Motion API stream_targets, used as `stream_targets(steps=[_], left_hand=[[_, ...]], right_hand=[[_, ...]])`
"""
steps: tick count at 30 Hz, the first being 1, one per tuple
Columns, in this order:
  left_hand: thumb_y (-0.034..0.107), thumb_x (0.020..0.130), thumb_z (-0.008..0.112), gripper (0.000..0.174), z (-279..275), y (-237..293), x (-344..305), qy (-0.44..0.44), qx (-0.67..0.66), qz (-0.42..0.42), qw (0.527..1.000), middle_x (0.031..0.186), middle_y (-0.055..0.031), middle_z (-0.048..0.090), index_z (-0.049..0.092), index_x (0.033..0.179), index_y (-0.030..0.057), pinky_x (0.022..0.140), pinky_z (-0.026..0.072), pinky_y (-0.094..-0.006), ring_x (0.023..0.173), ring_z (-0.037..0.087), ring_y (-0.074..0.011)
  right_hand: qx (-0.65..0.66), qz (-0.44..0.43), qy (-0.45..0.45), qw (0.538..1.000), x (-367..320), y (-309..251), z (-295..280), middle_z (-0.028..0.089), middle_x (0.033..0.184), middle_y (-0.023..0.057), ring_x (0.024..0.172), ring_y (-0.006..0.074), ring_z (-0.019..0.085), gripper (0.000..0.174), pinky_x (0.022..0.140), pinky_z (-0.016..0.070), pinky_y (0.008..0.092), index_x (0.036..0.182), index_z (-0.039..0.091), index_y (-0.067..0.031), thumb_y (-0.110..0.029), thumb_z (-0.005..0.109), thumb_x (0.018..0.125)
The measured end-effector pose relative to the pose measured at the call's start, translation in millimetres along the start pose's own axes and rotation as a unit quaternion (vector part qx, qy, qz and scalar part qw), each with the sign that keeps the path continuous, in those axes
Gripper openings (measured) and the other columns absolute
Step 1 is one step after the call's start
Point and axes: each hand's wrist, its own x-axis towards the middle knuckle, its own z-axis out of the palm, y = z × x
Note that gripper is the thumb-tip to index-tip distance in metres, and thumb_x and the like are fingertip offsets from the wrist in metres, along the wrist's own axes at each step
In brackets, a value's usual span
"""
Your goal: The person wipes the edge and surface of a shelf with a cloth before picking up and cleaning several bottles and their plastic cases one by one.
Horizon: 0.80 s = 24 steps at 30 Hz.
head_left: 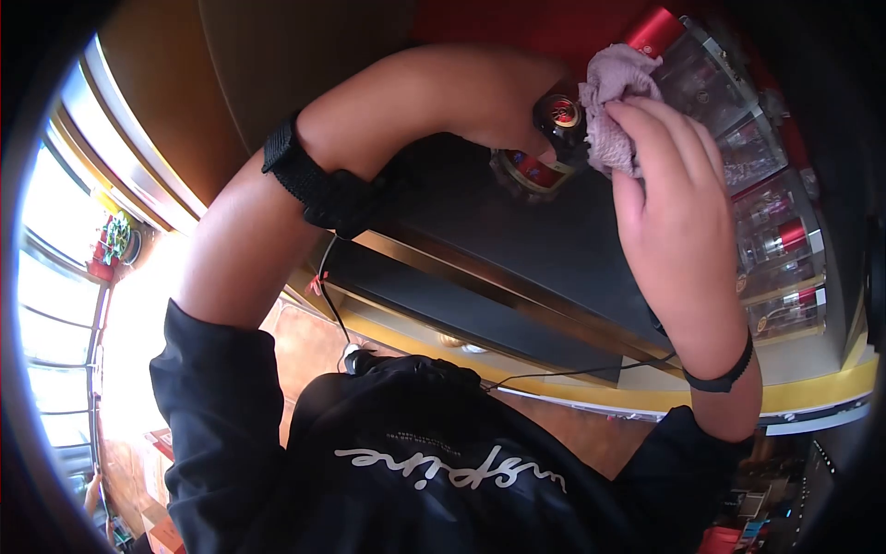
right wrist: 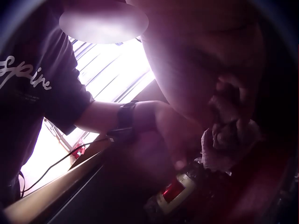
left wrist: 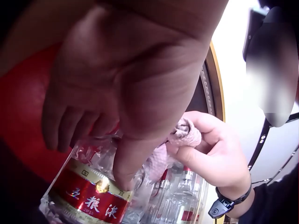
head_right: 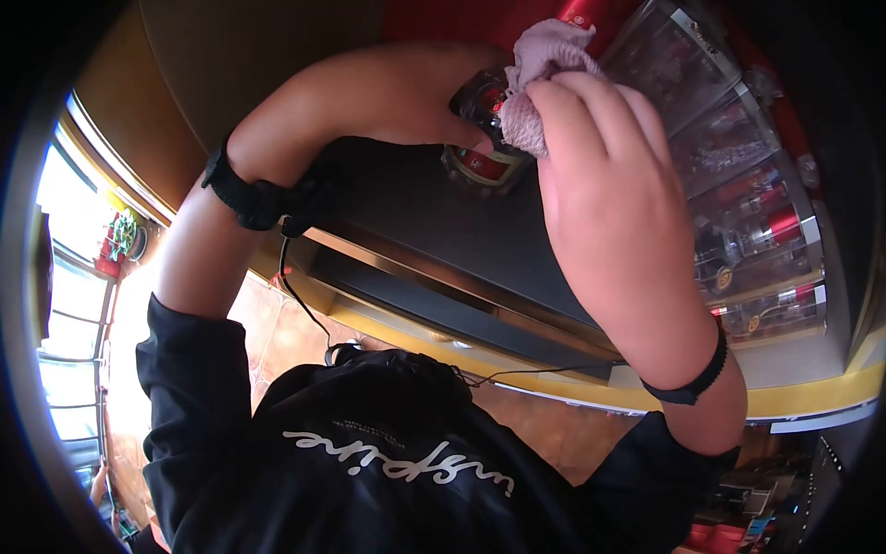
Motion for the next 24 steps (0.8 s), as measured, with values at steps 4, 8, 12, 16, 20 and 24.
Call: stream_targets(steps=[4,8,12,16,20,24], left_hand=[[0.035,0.088,0.092,0.076,6,9,-2,0.041,0.026,-0.032,0.998,0.135,-0.0219,0.076,0.063,0.151,0.0042,0.104,0.0594,-0.0439,0.122,0.075,-0.0374],[0.042,0.082,0.097,0.075,19,5,8,0.081,0.051,-0.022,0.995,0.124,-0.0239,0.079,0.068,0.136,-0.0019,0.097,0.0617,-0.0455,0.114,0.078,-0.0389],[0.044,0.079,0.098,0.073,20,11,9,0.094,0.061,-0.018,0.994,0.118,-0.0255,0.080,0.071,0.126,-0.0057,0.094,0.0625,-0.0469,0.110,0.079,-0.0403],[0.042,0.080,0.097,0.071,40,-8,25,0.152,0.104,0.046,0.982,0.115,-0.0260,0.080,0.070,0.124,-0.0061,0.093,0.0629,-0.0477,0.108,0.080,-0.0400],[0.041,0.080,0.097,0.073,36,2,22,0.130,0.092,0.010,0.987,0.108,-0.0267,0.081,0.067,0.125,-0.0082,0.086,0.0644,-0.0466,0.101,0.081,-0.0400],[0.042,0.081,0.097,0.075,29,11,20,0.065,0.044,-0.054,0.995,0.100,-0.0269,0.081,0.065,0.125,-0.0094,0.080,0.0649,-0.0447,0.094,0.082,-0.0402]], right_hand=[[0.030,0.007,-0.017,0.999,-12,-2,15,0.069,0.135,0.0141,0.124,0.0393,0.066,0.048,0.107,0.0546,0.0488,0.134,0.070,-0.0038,0.005,0.077,0.087],[0.046,0.014,-0.027,0.998,-22,-1,19,0.069,0.136,0.0164,0.125,0.0423,0.065,0.051,0.110,0.0527,0.0495,0.136,0.070,-0.0032,0.008,0.075,0.087],[0.060,0.023,-0.031,0.997,-33,-7,23,0.069,0.135,0.0170,0.124,0.0430,0.065,0.051,0.109,0.0526,0.0498,0.135,0.070,-0.0024,0.008,0.076,0.086],[0.073,0.000,-0.057,0.996,-41,-13,24,0.065,0.131,0.0154,0.119,0.0401,0.066,0.048,0.102,0.0559,0.0497,0.132,0.068,-0.0006,0.006,0.079,0.086],[0.107,0.027,-0.099,0.989,-50,-19,15,0.065,0.131,0.0163,0.120,0.0417,0.065,0.047,0.103,0.0555,0.0501,0.132,0.066,-0.0004,0.006,0.077,0.086],[0.113,0.026,-0.112,0.987,-58,-25,1,0.066,0.130,0.0165,0.120,0.0408,0.066,0.045,0.101,0.0573,0.0490,0.131,0.067,0.0006,0.004,0.077,0.087]])
